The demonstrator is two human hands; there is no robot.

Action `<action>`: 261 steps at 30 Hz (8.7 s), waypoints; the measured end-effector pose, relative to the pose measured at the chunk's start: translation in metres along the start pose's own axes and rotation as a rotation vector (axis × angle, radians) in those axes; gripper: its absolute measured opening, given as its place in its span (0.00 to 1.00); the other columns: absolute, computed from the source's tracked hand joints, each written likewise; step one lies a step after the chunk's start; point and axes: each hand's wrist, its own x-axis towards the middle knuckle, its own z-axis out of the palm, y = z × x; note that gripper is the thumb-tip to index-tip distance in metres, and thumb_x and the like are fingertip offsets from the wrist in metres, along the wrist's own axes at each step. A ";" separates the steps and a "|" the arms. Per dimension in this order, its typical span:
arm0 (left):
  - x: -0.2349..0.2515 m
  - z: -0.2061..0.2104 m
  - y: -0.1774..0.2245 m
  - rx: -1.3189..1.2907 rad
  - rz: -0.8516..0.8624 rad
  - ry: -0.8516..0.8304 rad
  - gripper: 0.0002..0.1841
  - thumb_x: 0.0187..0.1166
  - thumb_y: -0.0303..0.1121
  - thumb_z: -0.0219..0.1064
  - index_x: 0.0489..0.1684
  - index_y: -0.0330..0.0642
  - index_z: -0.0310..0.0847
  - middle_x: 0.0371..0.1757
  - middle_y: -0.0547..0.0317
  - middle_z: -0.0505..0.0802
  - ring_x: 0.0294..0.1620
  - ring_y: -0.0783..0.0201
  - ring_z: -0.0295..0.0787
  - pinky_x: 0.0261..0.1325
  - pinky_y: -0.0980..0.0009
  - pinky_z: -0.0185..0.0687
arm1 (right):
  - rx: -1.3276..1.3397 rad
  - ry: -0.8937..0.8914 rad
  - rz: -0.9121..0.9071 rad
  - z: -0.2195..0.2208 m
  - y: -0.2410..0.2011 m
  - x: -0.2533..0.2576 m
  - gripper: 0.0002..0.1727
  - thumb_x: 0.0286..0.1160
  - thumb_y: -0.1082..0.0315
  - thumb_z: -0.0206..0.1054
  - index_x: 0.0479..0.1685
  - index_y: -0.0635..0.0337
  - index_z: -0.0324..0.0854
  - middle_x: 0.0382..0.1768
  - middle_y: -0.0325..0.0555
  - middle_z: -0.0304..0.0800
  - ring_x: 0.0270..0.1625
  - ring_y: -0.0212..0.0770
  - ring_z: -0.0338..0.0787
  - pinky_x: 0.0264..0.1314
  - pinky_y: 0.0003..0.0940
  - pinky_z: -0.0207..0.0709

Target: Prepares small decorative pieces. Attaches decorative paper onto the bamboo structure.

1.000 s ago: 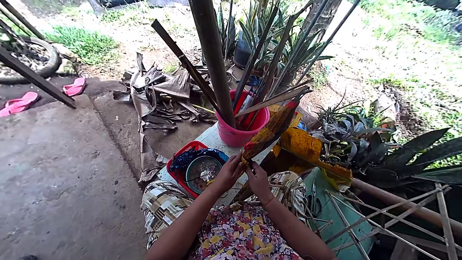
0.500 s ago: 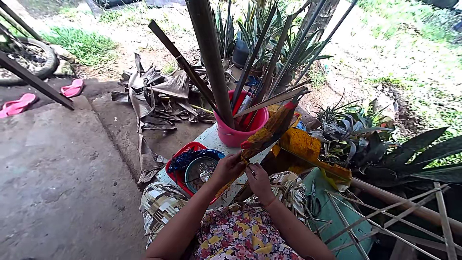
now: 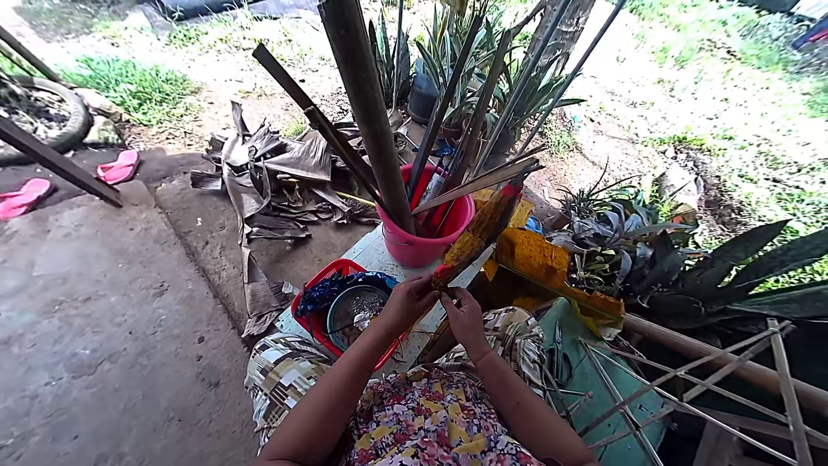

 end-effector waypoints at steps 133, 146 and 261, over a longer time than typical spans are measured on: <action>0.001 0.015 -0.012 -0.130 -0.028 -0.077 0.24 0.94 0.35 0.43 0.80 0.30 0.71 0.73 0.39 0.83 0.75 0.57 0.79 0.81 0.61 0.70 | 0.243 -0.010 0.174 -0.005 -0.013 0.016 0.09 0.72 0.65 0.78 0.43 0.61 0.95 0.37 0.42 0.98 0.41 0.28 0.94 0.53 0.28 0.86; 0.004 0.012 -0.018 -0.319 -0.093 0.041 0.21 0.85 0.32 0.64 0.74 0.35 0.71 0.49 0.55 0.95 0.47 0.68 0.94 0.58 0.67 0.89 | 0.175 -0.145 0.114 -0.021 -0.005 0.025 0.12 0.74 0.62 0.77 0.50 0.58 0.95 0.46 0.40 0.98 0.38 0.25 0.89 0.46 0.26 0.81; 0.000 0.039 -0.014 -0.293 -0.032 0.450 0.13 0.73 0.32 0.76 0.47 0.34 0.85 0.36 0.59 0.94 0.31 0.74 0.89 0.41 0.75 0.87 | 0.137 -0.253 0.047 -0.133 -0.041 0.016 0.20 0.80 0.73 0.65 0.70 0.65 0.76 0.49 0.48 0.95 0.50 0.37 0.94 0.53 0.30 0.87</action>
